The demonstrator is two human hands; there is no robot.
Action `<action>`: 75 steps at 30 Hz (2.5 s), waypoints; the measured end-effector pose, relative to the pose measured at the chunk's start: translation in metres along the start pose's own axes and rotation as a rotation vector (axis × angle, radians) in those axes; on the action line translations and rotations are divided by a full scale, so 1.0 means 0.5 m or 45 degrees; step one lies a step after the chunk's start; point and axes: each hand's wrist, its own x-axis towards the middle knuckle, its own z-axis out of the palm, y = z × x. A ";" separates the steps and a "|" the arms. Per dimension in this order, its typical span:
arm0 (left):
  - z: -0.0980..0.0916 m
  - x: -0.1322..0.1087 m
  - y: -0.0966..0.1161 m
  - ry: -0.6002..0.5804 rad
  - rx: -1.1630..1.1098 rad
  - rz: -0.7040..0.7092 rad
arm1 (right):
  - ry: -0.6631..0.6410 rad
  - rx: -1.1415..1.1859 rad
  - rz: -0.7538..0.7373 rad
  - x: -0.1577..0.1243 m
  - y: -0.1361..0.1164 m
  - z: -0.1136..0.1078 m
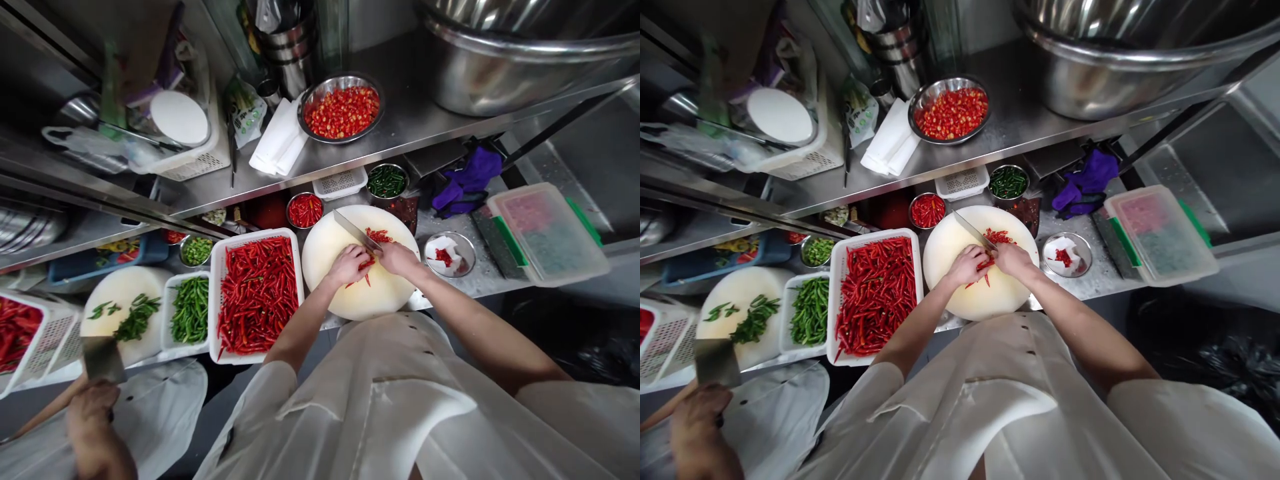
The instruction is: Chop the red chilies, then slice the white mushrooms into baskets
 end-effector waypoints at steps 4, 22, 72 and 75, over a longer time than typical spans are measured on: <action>0.001 -0.002 0.001 0.012 -0.020 -0.003 | -0.020 -0.013 0.048 -0.006 0.006 0.016; 0.014 -0.008 -0.008 -0.049 -0.020 -0.009 | 0.031 0.025 0.060 0.018 -0.009 0.042; 0.060 -0.051 0.078 0.395 0.133 -0.545 | 0.043 0.040 -0.016 -0.044 0.077 0.056; 0.047 -0.030 0.071 0.367 0.113 -0.408 | 0.070 0.038 -0.004 -0.044 0.074 0.059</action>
